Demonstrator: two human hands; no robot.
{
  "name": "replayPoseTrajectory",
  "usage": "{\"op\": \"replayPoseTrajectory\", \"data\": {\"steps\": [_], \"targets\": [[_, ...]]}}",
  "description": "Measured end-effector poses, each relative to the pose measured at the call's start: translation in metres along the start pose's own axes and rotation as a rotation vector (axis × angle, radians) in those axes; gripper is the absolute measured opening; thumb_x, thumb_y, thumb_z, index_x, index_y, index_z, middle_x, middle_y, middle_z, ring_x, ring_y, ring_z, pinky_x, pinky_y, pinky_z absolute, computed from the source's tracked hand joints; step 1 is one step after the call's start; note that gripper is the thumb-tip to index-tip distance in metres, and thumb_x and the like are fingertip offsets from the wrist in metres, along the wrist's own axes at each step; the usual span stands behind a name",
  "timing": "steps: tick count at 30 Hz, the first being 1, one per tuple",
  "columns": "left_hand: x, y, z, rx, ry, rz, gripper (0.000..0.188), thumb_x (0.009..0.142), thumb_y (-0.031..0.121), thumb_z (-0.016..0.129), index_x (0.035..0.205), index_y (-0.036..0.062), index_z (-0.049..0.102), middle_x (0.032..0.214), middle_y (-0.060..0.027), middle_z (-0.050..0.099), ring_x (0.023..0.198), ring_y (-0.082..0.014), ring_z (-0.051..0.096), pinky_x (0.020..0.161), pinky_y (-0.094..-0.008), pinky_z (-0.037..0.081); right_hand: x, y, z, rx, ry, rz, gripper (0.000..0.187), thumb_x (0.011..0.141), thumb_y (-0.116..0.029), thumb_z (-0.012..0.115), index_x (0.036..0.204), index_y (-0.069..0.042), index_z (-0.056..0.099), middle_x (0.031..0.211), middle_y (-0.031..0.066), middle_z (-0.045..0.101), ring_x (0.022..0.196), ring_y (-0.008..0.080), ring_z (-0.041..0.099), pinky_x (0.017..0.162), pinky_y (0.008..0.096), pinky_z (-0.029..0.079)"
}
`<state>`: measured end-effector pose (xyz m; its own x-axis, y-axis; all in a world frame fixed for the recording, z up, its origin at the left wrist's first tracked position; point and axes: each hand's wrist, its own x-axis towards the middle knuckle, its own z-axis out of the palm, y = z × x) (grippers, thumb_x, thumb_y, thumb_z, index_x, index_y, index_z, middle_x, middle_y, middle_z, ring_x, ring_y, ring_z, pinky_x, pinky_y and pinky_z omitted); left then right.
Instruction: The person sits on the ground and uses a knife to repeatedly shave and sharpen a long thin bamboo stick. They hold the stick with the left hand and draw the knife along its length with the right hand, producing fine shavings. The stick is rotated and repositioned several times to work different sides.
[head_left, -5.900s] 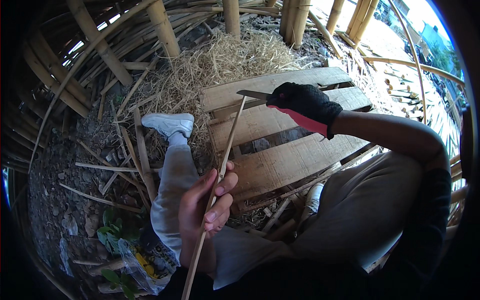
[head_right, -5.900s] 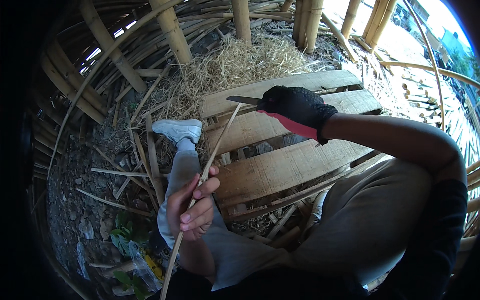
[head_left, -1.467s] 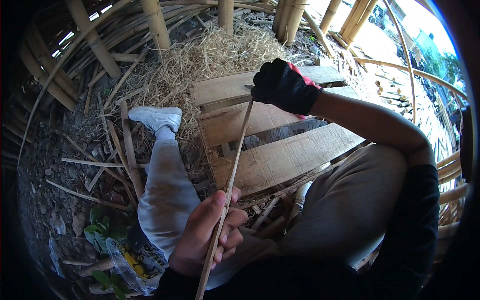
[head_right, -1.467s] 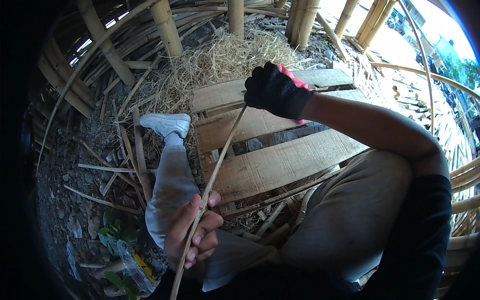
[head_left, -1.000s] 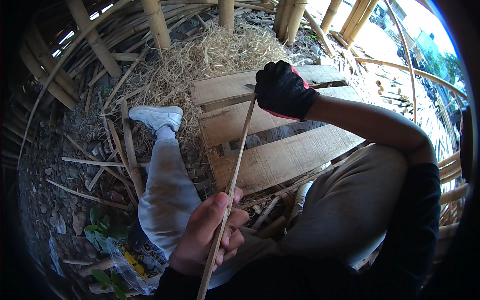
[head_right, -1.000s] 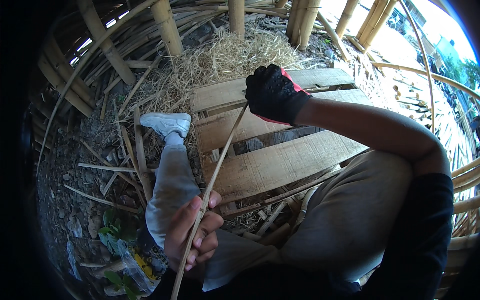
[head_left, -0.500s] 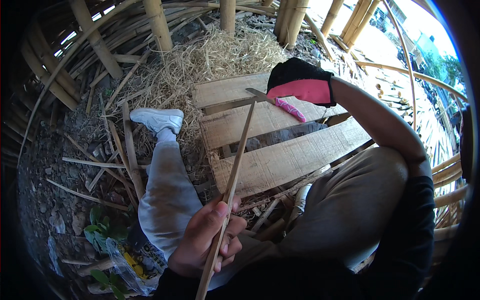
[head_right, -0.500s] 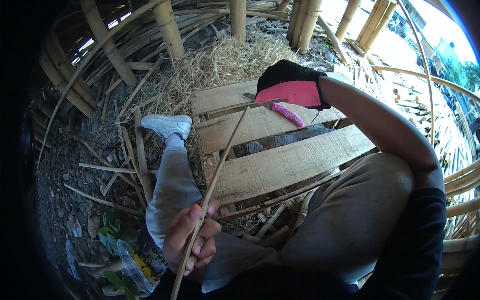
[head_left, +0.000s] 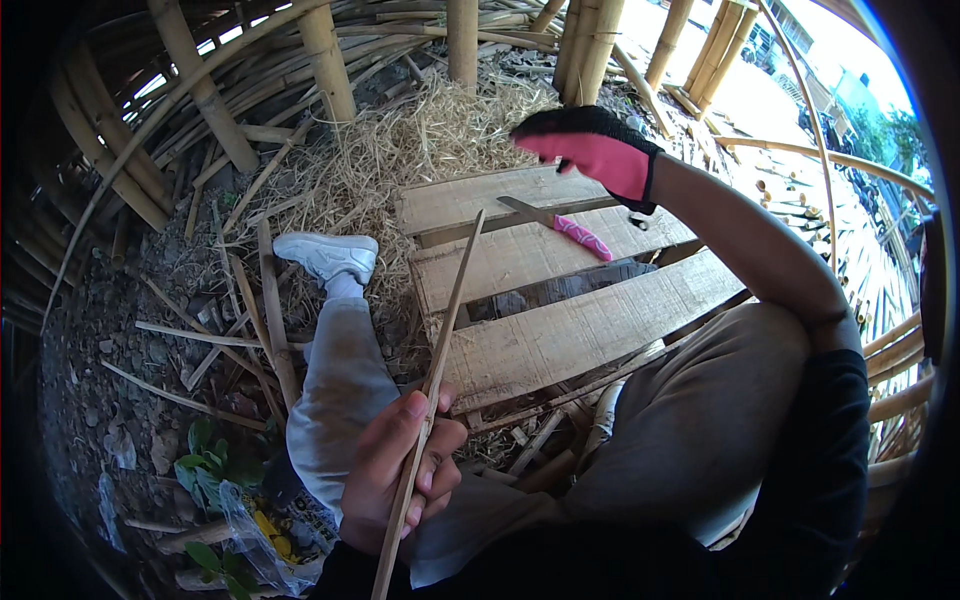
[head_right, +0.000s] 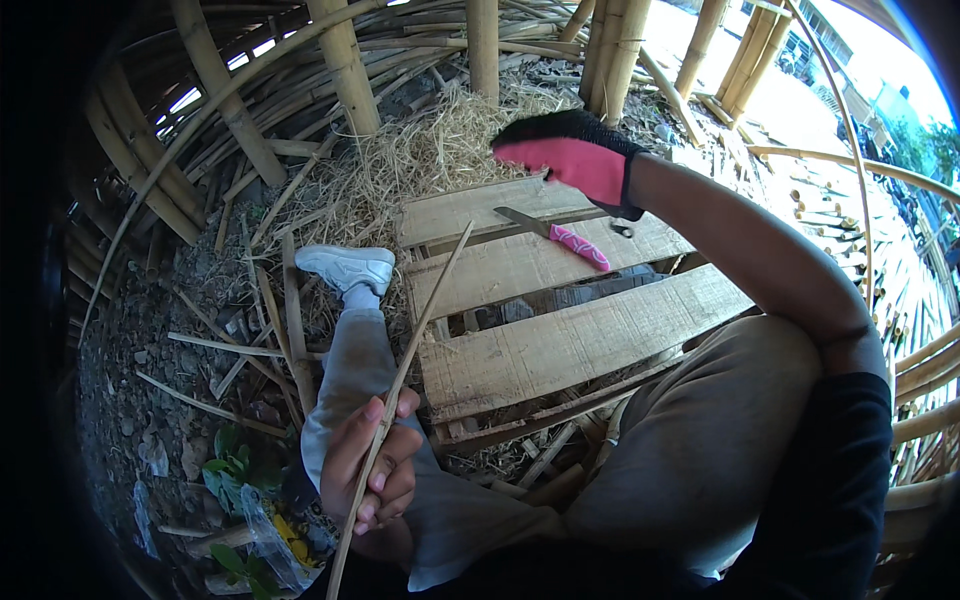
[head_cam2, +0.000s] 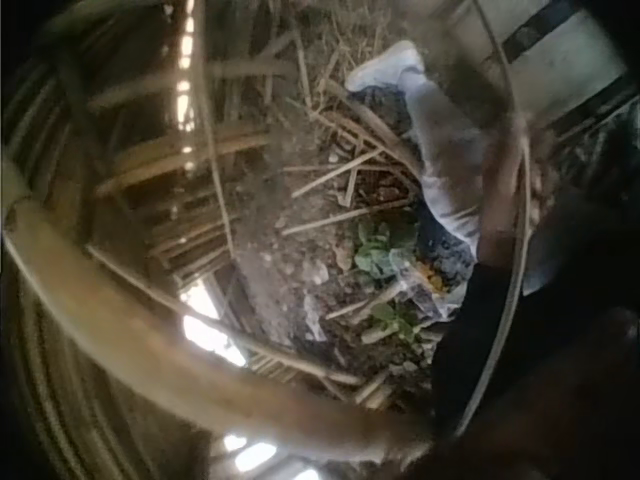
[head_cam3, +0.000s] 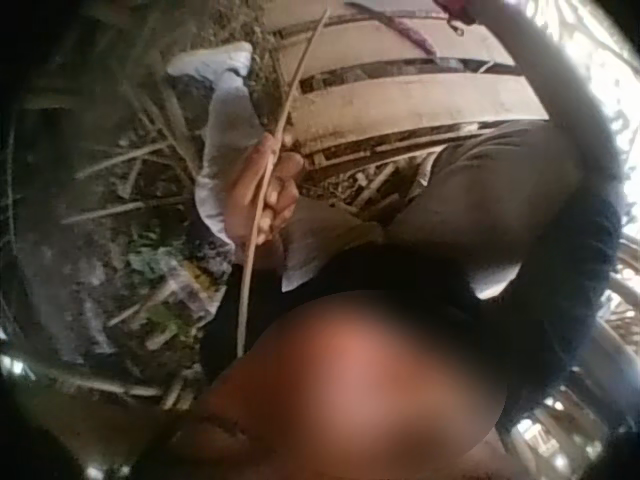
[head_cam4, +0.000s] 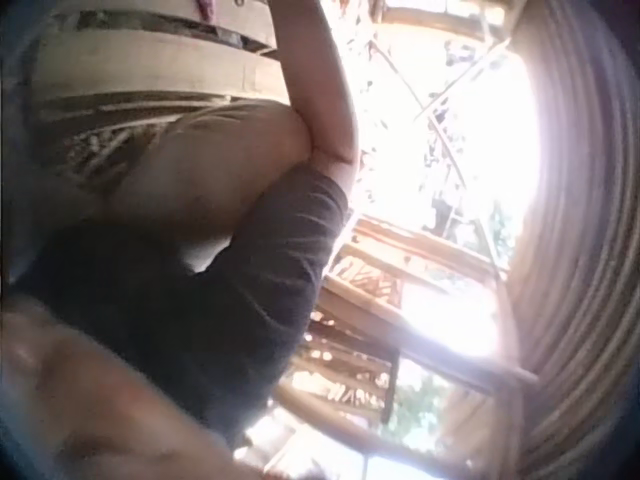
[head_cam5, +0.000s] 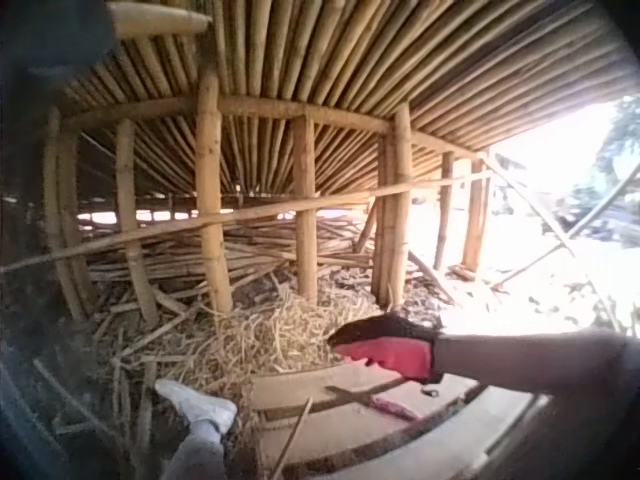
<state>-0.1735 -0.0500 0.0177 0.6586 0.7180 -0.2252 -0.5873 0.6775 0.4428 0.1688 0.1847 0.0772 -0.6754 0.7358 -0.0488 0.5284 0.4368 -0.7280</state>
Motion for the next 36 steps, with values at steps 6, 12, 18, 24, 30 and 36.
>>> {"op": "replayPoseTrajectory", "data": {"steps": [6,12,18,24,30,36], "targets": [[-0.001,-0.001,0.005,0.034,0.031,-0.007,0.034,0.111,0.039,0.035,0.121,0.0072,0.041,0.06,-0.0013,0.042,0.034,-0.0103,0.04,0.029,-0.0225,0.03,0.011,-0.024,0.012,0.441,0.596,0.259,0.068,0.1,-0.064,0.044,0.157,-0.027,0.038,0.148,0.0006,0.049,0.113,0.0148,0.057,0.096,0.0336,0.045],[0.001,0.0,0.006,0.036,0.026,-0.02,0.034,0.11,0.039,0.037,0.12,0.0076,0.042,0.06,-0.0011,0.042,0.034,-0.0098,0.039,0.03,-0.0221,0.029,-0.002,0.002,0.028,0.402,0.491,0.292,0.06,0.103,-0.053,0.047,0.153,-0.02,0.043,0.146,0.001,0.054,0.112,0.0133,0.057,0.095,0.0338,0.046],[0.001,0.0,0.007,0.044,0.031,-0.025,0.033,0.11,0.039,0.037,0.12,0.0074,0.041,0.06,-0.0011,0.042,0.034,-0.0098,0.039,0.03,-0.0219,0.028,-0.011,0.008,0.026,0.271,0.528,0.345,0.059,0.097,-0.055,0.059,0.139,-0.013,0.061,0.127,0.0,0.065,0.11,0.0124,0.058,0.092,0.0325,0.046],[0.001,-0.001,0.006,0.033,0.02,-0.017,0.033,0.11,0.038,0.037,0.12,0.0068,0.04,0.06,-0.0014,0.042,0.034,-0.0102,0.039,0.029,-0.0221,0.029,-0.006,0.014,0.025,0.373,0.725,0.393,0.049,0.094,-0.053,0.065,0.121,-0.012,0.072,0.101,0.0008,0.069,0.096,0.0118,0.062,0.084,0.0317,0.049],[0.002,0.0,0.006,0.023,0.009,-0.019,0.033,0.111,0.038,0.036,0.12,0.0069,0.04,0.06,-0.0016,0.042,0.035,-0.0104,0.04,0.029,-0.0222,0.03,-0.01,0.004,0.022,-0.285,0.315,0.526,0.046,0.092,-0.051,0.062,0.107,-0.009,0.077,0.093,0.0098,0.072,0.086,0.0189,0.066,0.079,0.0354,0.052],[0.003,-0.001,0.003,0.009,-0.013,-0.02,0.032,0.111,0.038,0.035,0.121,0.0075,0.038,0.06,-0.0015,0.042,0.035,-0.0103,0.04,0.029,-0.0221,0.03,-0.019,0.0,0.008,-0.991,-0.177,0.59,0.05,0.09,-0.054,0.061,0.091,-0.008,0.079,0.081,0.0151,0.072,0.079,0.0302,0.07,0.077,0.0424,0.054]]}}
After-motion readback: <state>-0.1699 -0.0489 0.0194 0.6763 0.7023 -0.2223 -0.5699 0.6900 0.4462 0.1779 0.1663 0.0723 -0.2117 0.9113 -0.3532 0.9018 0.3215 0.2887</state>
